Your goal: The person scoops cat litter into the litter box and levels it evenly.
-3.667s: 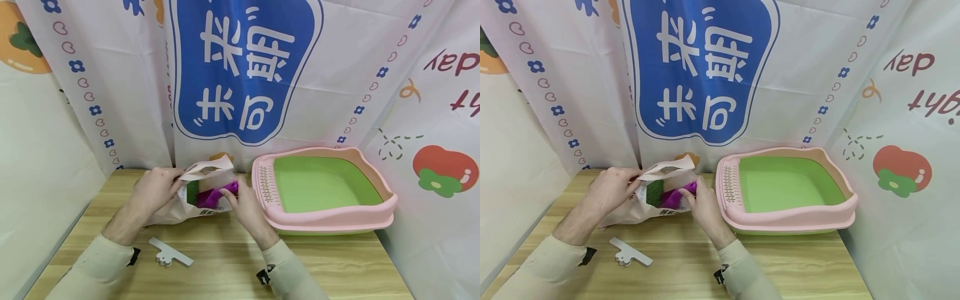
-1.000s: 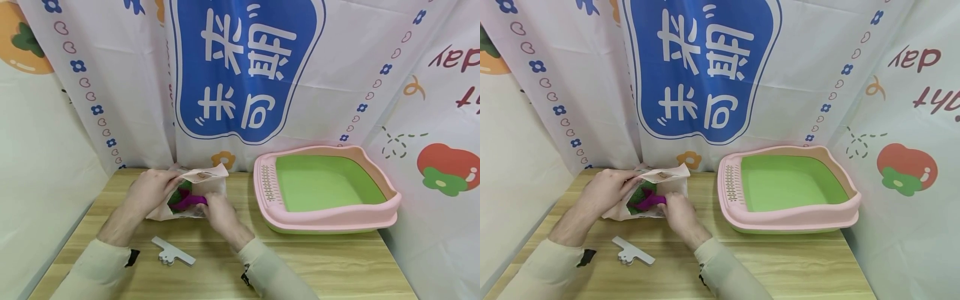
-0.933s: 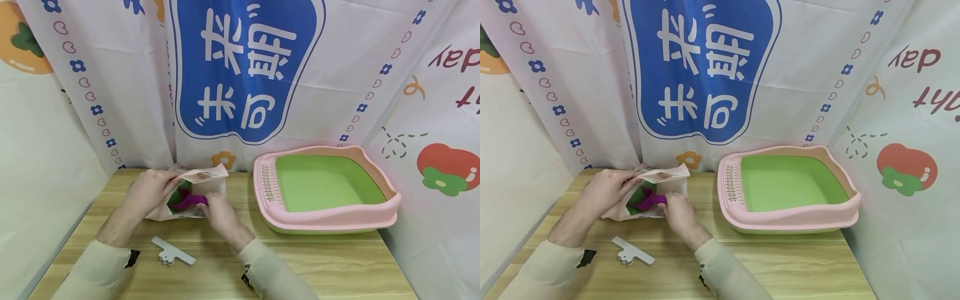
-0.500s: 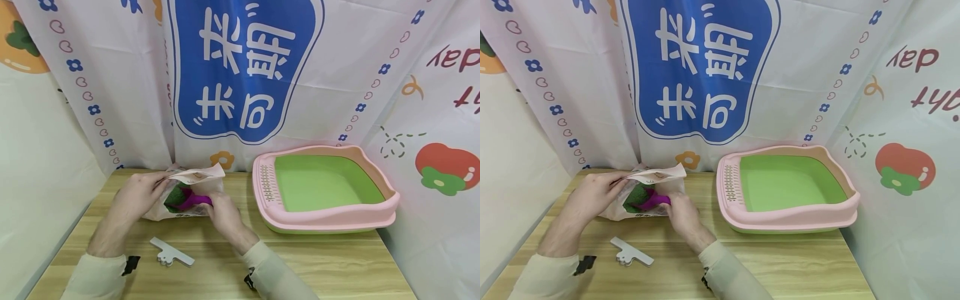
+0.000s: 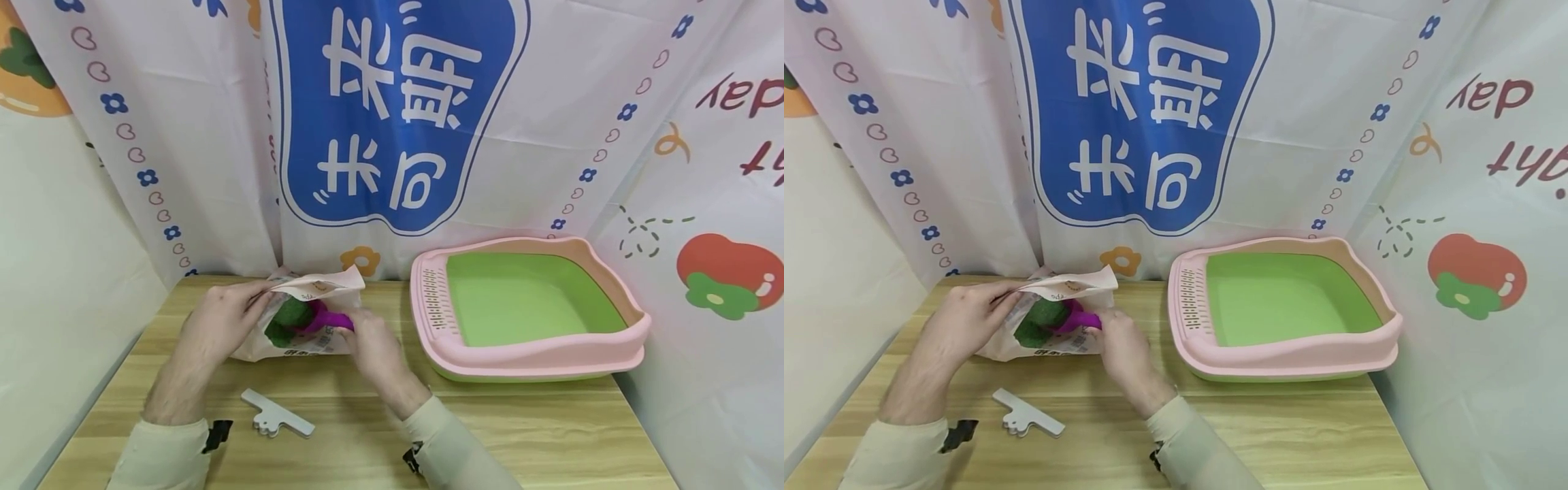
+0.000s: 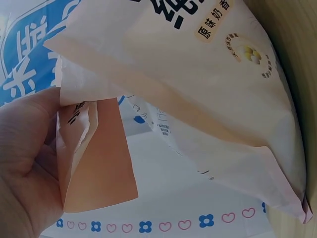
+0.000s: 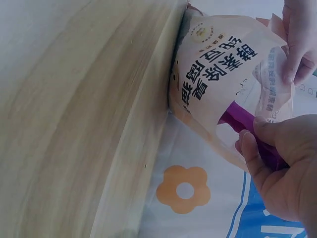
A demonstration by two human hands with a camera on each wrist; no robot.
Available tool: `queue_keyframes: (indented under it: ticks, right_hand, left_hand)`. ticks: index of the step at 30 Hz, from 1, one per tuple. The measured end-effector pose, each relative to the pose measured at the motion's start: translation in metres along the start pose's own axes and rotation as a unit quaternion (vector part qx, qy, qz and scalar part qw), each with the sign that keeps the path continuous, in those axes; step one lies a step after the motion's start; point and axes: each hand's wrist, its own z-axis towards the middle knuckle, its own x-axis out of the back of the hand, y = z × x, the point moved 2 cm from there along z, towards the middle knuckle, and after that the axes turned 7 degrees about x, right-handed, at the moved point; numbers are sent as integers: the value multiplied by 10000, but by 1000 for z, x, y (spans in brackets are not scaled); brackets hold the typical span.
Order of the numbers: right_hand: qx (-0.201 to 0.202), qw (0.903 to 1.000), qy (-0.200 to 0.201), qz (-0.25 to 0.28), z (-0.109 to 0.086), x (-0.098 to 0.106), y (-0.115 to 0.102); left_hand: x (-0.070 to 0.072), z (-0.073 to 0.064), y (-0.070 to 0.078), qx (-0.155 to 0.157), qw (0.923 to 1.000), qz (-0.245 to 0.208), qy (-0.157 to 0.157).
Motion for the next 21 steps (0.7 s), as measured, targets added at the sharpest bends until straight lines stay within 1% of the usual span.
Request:
queue_keyframes:
  ticks: [5,10,14,21]
  right_hand:
    - [-155,9983,60,562,-1,5,8]
    - [-336,9948,-57,958,-1,10,15]
    - [-472,9927,-113,1101,-3,14,19]
    - [-562,9934,-69,1001,-11,23,22]
  left_hand:
    - [0,-1,1,-61,9999,65,71]
    - [0,-2,1,-37,9998,144,115]
    - [-1,-2,1,-57,9997,133,175]
    - [0,-3,0,-64,9996,90,250]
